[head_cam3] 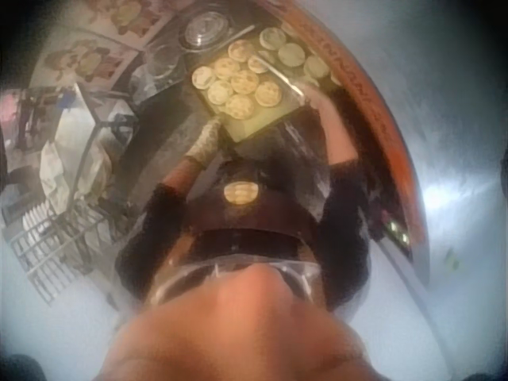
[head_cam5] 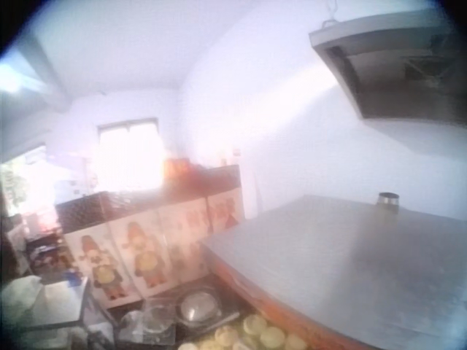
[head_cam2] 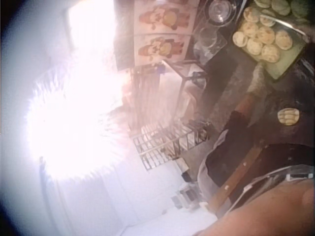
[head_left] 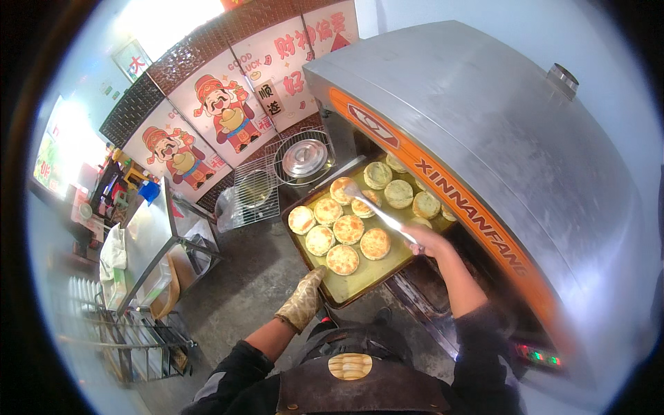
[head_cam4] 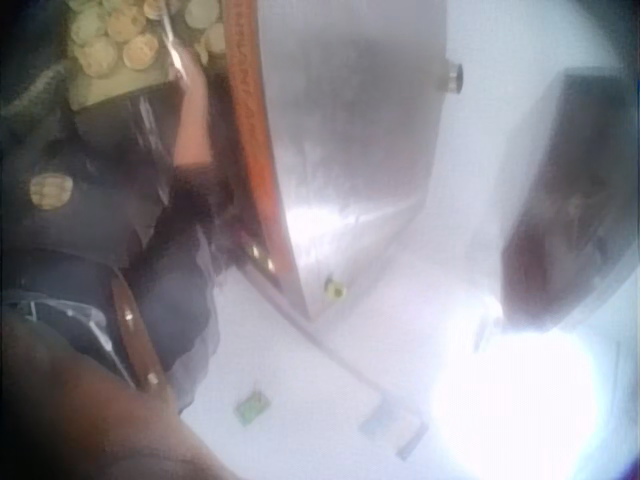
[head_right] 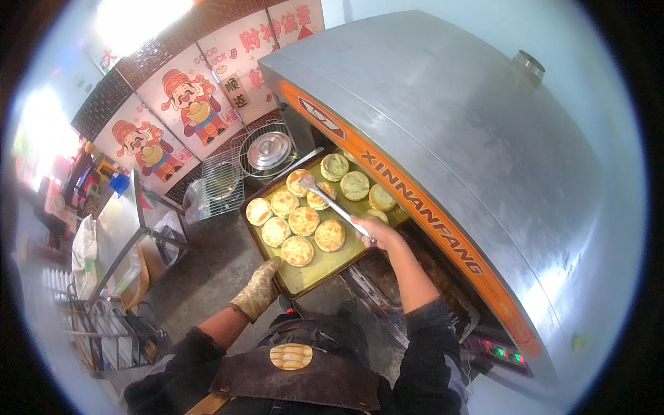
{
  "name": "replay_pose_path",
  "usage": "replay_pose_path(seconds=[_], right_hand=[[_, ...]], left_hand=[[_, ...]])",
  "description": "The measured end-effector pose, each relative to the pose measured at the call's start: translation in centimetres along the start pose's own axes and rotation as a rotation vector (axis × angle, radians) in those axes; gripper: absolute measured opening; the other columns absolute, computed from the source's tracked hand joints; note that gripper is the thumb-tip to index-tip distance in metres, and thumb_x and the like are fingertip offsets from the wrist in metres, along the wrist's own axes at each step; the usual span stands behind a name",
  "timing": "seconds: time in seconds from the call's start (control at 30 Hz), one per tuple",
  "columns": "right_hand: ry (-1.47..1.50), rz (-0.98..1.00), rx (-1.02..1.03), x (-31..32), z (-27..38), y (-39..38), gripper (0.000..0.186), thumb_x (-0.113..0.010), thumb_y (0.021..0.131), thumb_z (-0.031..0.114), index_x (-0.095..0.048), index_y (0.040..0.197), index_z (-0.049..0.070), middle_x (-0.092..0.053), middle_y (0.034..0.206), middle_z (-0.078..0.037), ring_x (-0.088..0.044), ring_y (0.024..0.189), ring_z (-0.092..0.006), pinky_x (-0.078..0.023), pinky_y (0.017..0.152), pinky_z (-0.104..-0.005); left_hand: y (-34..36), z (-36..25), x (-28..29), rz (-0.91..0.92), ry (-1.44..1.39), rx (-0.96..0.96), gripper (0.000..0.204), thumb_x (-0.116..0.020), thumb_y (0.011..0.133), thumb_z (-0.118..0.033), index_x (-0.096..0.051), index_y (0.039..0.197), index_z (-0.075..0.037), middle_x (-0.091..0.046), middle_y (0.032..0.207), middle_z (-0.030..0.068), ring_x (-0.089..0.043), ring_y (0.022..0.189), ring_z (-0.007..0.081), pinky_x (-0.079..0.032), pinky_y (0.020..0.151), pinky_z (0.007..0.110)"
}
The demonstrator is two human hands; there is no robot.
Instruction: The person kneads and portions dough on a stainless steel countertop, then places trays of buns into a commercial oven, flips them with tongs, and removes the baked buns. The person also retrieves a bag of flour from a refrigerator and sprinkles it onto the work surface.
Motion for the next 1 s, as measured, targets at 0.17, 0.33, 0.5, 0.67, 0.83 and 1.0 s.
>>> replay_pose_path(seconds=[0.17, 0.33, 0.5, 0.67, 0.83, 1.0], right_hand=[[0.043, -0.019, -0.046, 0.2, -0.3, 1.4, 0.042, -0.075, 0.108, 0.05, -0.063, 0.107, 0.009, -0.059, 0.081, -0.003, -0.041, 0.047, -0.004, -0.037, 0.039, -0.0203], [0.063, -0.026, 0.037, -1.8, -0.6, 2.0, 0.04, -0.074, 0.109, 0.047, -0.065, 0.107, 0.008, -0.06, 0.079, -0.002, -0.041, 0.047, -0.0047, -0.037, 0.04, -0.0211], [-0.169, -0.185, 0.158, -4.0, -1.1, 2.0, 0.038, -0.07, 0.112, 0.042, -0.072, 0.118, 0.004, -0.061, 0.077, -0.002, -0.044, 0.049, -0.0098, -0.044, 0.047, -0.0287], [-1.315, -0.892, 0.901, -5.0, -1.6, -1.8, 0.048, -0.072, 0.109, 0.039, -0.068, 0.143, 0.006, -0.075, 0.096, -0.016, -0.075, 0.073, -0.0255, -0.061, 0.062, -0.0423], [-1.734, -0.961, 0.646, -4.9, -2.1, -3.4, 0.057, -0.075, 0.104, 0.037, -0.059, 0.154, 0.012, -0.07, 0.12, -0.013, -0.078, 0.089, -0.0273, -0.066, 0.069, -0.0388], [-1.759, -0.988, 0.618, -6.3, -4.4, -10.0, 0.057, -0.076, 0.104, 0.036, -0.059, 0.152, 0.012, -0.067, 0.112, -0.013, -0.077, 0.085, -0.0292, -0.065, 0.068, -0.0409]], left_hand=[[-0.1, 0.1, 0.4, -0.014, 0.018, -0.003, 0.051, -0.06, 0.116, -0.024, -0.051, 0.155, 0.007, -0.063, 0.152, 0.0222, -0.067, 0.136, 0.0354, -0.056, 0.118, 0.05], [-0.1, -0.1, 0.6, 0.064, -0.035, 0.012, 0.052, -0.058, 0.116, -0.023, -0.048, 0.158, 0.007, -0.061, 0.155, 0.0228, -0.065, 0.139, 0.0354, -0.055, 0.12, 0.05], [-0.1, -0.4, 0.9, 0.1, -0.085, 0.035, 0.052, -0.057, 0.117, -0.021, -0.046, 0.16, 0.007, -0.059, 0.157, 0.0233, -0.064, 0.141, 0.0364, -0.055, 0.122, 0.049], [0.3, -0.7, 1.9, 0.179, -0.128, 0.083, 0.05, -0.054, 0.118, -0.019, -0.045, 0.161, 0.006, -0.057, 0.159, 0.0226, -0.062, 0.144, 0.0356, -0.053, 0.125, 0.05], [0.9, -1.0, 2.7, 0.268, -0.138, 0.137, 0.051, -0.054, 0.118, -0.018, -0.044, 0.161, 0.006, -0.056, 0.161, 0.0225, -0.061, 0.144, 0.0354, -0.053, 0.125, 0.05], [1.5, -1.2, 3.2, 0.223, -0.113, 0.191, 0.051, -0.055, 0.117, -0.017, -0.044, 0.161, 0.007, -0.055, 0.161, 0.0238, -0.06, 0.145, 0.0367, -0.053, 0.123, 0.052]])
Point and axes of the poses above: each hand's wrist, its own y-axis towards the middle knuckle, its own x-axis out of the back of the hand, z = x × y, the point moved 3 cm from there along y, towards the middle knuckle
